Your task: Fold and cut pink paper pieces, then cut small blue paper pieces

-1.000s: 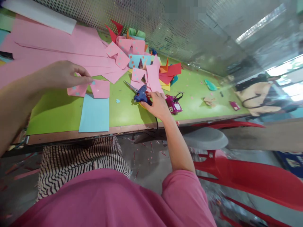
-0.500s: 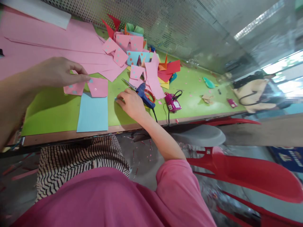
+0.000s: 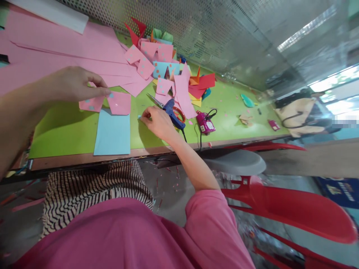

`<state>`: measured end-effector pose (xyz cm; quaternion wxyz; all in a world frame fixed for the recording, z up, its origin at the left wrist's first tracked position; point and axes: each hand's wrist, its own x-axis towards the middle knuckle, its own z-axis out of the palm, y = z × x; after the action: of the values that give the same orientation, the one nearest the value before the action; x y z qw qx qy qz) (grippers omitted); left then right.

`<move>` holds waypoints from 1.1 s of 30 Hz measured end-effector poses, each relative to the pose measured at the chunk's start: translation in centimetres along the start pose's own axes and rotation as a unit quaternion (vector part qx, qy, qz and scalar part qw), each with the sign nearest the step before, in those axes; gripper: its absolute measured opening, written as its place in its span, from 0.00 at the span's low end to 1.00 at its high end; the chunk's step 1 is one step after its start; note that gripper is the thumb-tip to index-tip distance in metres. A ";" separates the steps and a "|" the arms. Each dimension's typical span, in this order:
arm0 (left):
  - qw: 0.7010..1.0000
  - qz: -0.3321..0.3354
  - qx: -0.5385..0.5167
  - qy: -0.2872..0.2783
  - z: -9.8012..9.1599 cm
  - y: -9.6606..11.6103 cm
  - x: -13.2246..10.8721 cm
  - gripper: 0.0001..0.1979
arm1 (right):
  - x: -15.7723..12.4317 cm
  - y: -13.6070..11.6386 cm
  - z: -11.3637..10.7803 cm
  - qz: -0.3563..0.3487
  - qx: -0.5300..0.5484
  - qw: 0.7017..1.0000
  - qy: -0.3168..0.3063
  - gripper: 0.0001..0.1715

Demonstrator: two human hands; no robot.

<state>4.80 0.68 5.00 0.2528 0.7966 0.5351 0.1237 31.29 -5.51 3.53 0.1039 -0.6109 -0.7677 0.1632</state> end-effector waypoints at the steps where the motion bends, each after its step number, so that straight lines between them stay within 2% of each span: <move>1: 1.000 0.000 -0.003 0.001 0.0 0.0 0.0 0.21 | 0.0 0.1 -0.1 0.002 0.003 1.000 0.001 0.06; 9: 1.000 0.002 -0.011 -0.001 0.0 0.0 0.0 0.24 | 0.5 0.2 -0.2 0.009 -0.001 1.000 -0.010 0.07; 15: 1.000 -0.003 -0.002 -0.002 0.0 0.0 0.4 0.23 | 0.6 0.0 -0.3 -0.028 0.013 0.999 0.022 0.09; 19: 1.000 -0.017 0.018 0.014 0.4 -0.1 0.9 0.24 | 0.8 -1.3 0.2 -0.052 0.036 0.997 0.051 0.08; 26: 0.999 -0.019 0.027 0.008 0.4 0.2 0.8 0.23 | 2.0 -4.1 1.9 -0.050 0.079 0.995 0.037 0.06; 33: 0.999 -0.012 0.033 -0.007 0.1 0.6 0.8 0.25 | 2.9 -5.2 2.2 -0.028 0.105 0.994 0.026 0.07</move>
<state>5.68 1.22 5.17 0.2317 0.7990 0.5462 0.0973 25.09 -4.00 3.38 0.1917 -0.5790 -0.7600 0.2245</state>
